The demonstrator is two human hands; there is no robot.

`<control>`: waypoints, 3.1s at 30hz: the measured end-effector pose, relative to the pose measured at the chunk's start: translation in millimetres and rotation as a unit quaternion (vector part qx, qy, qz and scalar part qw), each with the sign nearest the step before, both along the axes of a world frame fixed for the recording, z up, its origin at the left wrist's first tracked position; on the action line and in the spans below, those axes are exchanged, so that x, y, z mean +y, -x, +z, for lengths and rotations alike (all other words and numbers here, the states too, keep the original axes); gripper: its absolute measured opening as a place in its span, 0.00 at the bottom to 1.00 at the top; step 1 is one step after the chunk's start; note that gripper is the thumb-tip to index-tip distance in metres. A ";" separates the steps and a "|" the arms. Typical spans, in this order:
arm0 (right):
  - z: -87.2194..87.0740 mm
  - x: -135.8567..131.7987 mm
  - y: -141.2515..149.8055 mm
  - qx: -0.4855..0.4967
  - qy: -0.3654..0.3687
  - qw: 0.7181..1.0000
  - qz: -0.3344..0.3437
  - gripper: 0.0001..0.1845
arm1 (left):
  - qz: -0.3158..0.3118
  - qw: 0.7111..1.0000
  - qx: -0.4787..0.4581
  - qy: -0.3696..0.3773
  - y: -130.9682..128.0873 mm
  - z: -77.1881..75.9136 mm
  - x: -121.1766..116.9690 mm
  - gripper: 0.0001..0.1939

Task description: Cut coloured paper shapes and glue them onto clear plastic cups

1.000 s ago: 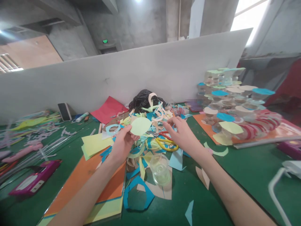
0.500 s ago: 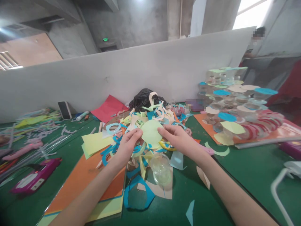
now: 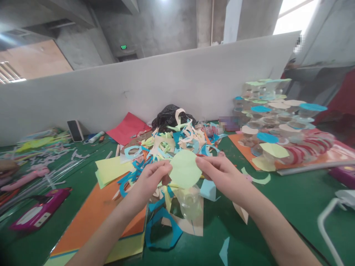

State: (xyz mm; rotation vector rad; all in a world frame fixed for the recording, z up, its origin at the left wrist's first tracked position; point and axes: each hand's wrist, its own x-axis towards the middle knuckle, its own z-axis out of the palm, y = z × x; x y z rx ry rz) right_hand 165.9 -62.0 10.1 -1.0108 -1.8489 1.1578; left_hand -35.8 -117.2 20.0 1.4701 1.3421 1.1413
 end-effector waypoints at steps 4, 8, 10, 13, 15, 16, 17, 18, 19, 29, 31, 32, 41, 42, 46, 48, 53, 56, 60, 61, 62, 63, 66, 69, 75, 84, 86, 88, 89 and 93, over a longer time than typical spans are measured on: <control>-18.0 -25.6 -7.7 -0.017 0.071 0.997 -0.016 0.30 | -0.002 0.997 0.054 0.054 -8.7 -9.1 -20.1 0.20; -27.2 -40.6 -2.2 -0.079 0.062 0.994 -0.039 0.29 | 0.021 0.994 0.071 0.079 -10.2 -22.7 -28.5 0.19; -26.3 -43.3 1.4 -0.113 0.055 0.991 -0.055 0.29 | 0.032 0.993 0.071 0.088 -9.9 -24.9 -27.6 0.19; -24.4 -44.7 3.8 -0.151 0.049 0.985 -0.072 0.28 | 0.040 0.991 0.082 0.099 -10.7 -23.8 -24.0 0.19; -25.4 -44.9 3.6 -0.167 0.044 0.982 -0.073 0.27 | 0.045 0.990 0.091 0.101 -12.0 -23.3 -22.2 0.19; -26.7 -44.7 3.3 -0.172 0.041 0.982 -0.071 0.27 | 0.047 0.989 0.094 0.100 -12.7 -23.6 -21.6 0.19; -28.3 -44.5 3.1 -0.177 0.040 0.981 -0.070 0.28 | 0.049 0.989 0.097 0.099 -13.4 -24.1 -21.4 0.19; -30.0 -44.1 2.9 -0.180 0.040 0.980 -0.072 0.28 | 0.051 0.989 0.097 0.099 -14.0 -24.8 -21.3 0.19; -31.6 -43.6 2.9 -0.182 0.040 0.980 -0.073 0.28 | 0.051 0.989 0.097 0.101 -14.5 -25.4 -21.5 0.19; -38.6 -40.0 5.4 -0.183 0.040 0.980 -0.069 0.28 | 0.065 0.986 0.086 0.124 -15.7 -28.0 -20.6 0.19; -39.9 -40.0 5.0 -0.181 0.046 0.980 -0.068 0.28 | 0.062 0.987 0.080 0.128 -15.6 -29.0 -20.2 0.19; -40.5 -39.9 4.8 -0.178 0.050 0.981 -0.066 0.28 | 0.061 0.987 0.077 0.129 -15.5 -29.4 -20.1 0.19; -47.3 -40.6 3.7 -0.173 -0.005 0.982 -0.070 0.27 | 0.059 0.988 0.074 0.119 -15.2 -28.3 -21.5 0.19; -48.5 -41.2 3.3 -0.178 -0.030 0.980 -0.085 0.27 | 0.056 0.990 0.071 0.113 -14.7 -28.2 -22.1 0.19; -44.7 -47.0 1.2 -0.204 -0.212 0.926 -0.235 0.27 | 0.075 0.990 0.053 0.104 -10.6 -27.6 -23.7 0.23; -36.6 -52.2 0.9 -0.184 -0.316 0.888 -0.278 0.21 | 0.108 0.984 0.065 0.123 -8.2 -27.3 -24.5 0.26; -21.6 -66.6 10.0 -0.183 -0.507 0.827 -0.159 0.23 | 0.240 0.954 0.135 0.118 -2.5 -28.7 -35.9 0.30; -27.7 -70.5 20.0 -0.223 -0.553 0.797 -0.098 0.27 | 0.281 0.941 0.149 0.115 1.3 -31.7 -49.9 0.29; -38.3 -71.2 27.7 -0.261 -0.568 0.777 -0.076 0.27 | 0.293 0.938 0.136 0.124 5.2 -34.0 -63.7 0.28; -39.1 -71.4 28.1 -0.263 -0.572 0.774 -0.075 0.28 | 0.295 0.938 0.132 0.123 6.0 -34.1 -65.1 0.28; -39.3 -71.8 28.2 -0.263 -0.574 0.772 -0.074 0.29 | 0.297 0.938 0.131 0.122 7.0 -34.5 -65.7 0.28; -39.2 -72.4 28.1 -0.262 -0.577 0.770 -0.074 0.29 | 0.298 0.937 0.132 0.122 8.2 -35.1 -65.8 0.28; -39.4 -74.9 28.4 -0.270 -0.579 0.766 -0.072 0.28 | 0.302 0.934 0.141 0.128 13.4 -40.3 -65.3 0.28; -41.8 -77.8 30.2 -0.278 -0.588 0.756 -0.079 0.28 | 0.292 0.933 0.151 0.144 19.3 -48.1 -66.3 0.29; -44.0 -80.6 33.3 -0.288 -0.579 0.754 -0.116 0.30 | 0.295 0.934 0.143 0.141 20.2 -54.0 -72.3 0.28; -43.8 -80.9 33.9 -0.295 -0.570 0.758 -0.119 0.32 | 0.297 0.934 0.175 0.095 12.1 -64.2 -75.7 0.31; -43.4 -80.1 33.5 -0.289 -0.562 0.764 -0.130 0.34 | 0.289 0.937 0.182 0.077 7.0 -65.3 -78.8 0.30; -43.5 -78.7 33.8 -0.288 -0.555 0.770 -0.126 0.34 | 0.278 0.941 0.183 0.059 1.5 -66.1 -82.4 0.30; -43.9 -77.9 34.3 -0.291 -0.550 0.774 -0.118 0.34 | 0.278 0.942 0.180 0.052 -0.7 -66.7 -83.9 0.30; -45.0 -76.1 38.2 -0.300 -0.533 0.785 -0.100 0.34 | 0.272 0.945 0.174 0.045 -2.0 -69.8 -86.1 0.30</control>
